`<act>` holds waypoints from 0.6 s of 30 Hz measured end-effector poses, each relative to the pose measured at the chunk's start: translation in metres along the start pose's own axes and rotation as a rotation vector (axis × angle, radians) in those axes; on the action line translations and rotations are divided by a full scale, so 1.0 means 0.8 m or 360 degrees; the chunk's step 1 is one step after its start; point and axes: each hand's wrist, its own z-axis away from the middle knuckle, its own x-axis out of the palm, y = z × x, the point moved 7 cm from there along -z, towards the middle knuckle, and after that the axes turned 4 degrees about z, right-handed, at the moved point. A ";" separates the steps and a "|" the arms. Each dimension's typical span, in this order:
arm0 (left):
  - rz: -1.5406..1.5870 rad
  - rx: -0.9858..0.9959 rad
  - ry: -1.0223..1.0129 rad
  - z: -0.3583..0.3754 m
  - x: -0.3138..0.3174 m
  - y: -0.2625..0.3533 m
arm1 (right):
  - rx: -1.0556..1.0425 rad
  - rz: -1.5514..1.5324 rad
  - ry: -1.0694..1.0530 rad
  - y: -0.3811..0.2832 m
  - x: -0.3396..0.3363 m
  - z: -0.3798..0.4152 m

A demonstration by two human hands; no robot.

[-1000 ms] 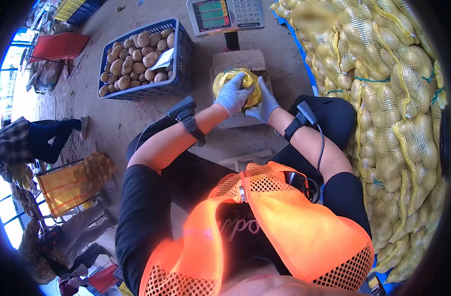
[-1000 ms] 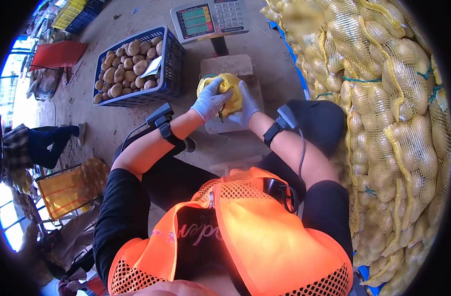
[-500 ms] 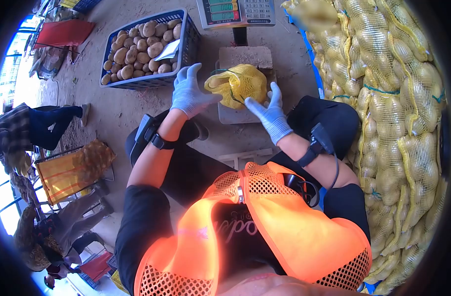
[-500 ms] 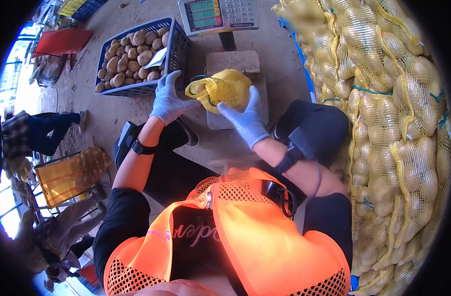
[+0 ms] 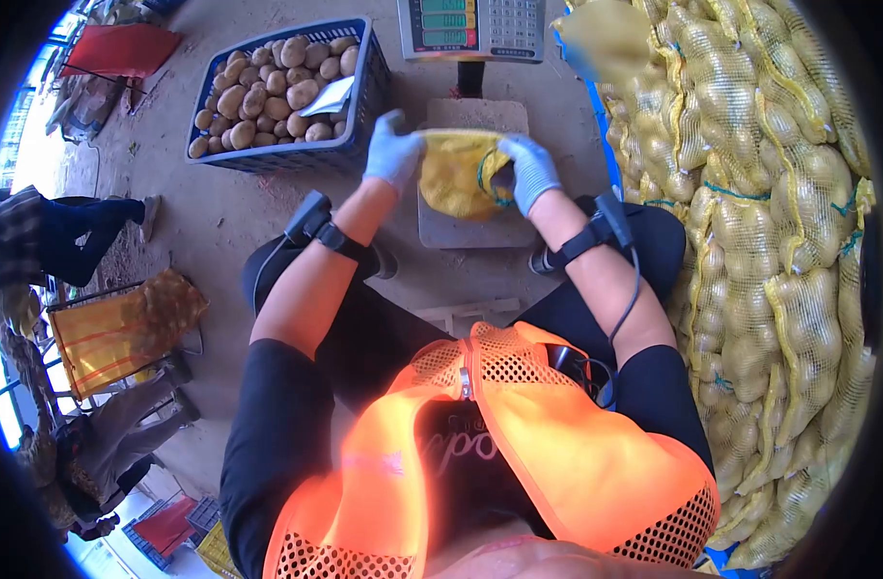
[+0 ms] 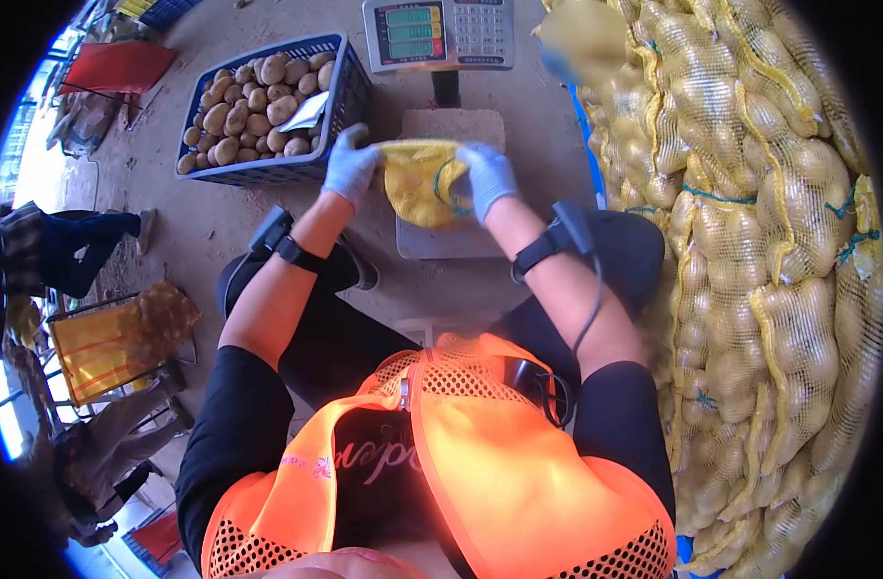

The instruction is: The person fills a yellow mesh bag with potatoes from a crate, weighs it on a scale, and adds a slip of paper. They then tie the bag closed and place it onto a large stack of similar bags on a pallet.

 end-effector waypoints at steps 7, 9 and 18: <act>0.0223 0.0188 -0.0499 0.034 0.073 0.111 | 0.0268 -0.0644 -0.0209 -0.050 -0.031 0.005; 0.0137 0.0264 -0.0404 0.015 0.076 0.100 | 0.0289 -0.0638 -0.0188 -0.038 -0.036 0.000; -0.1460 0.1859 -0.0721 0.150 0.131 0.140 | 0.0282 -0.0356 -0.0278 -0.030 -0.043 -0.029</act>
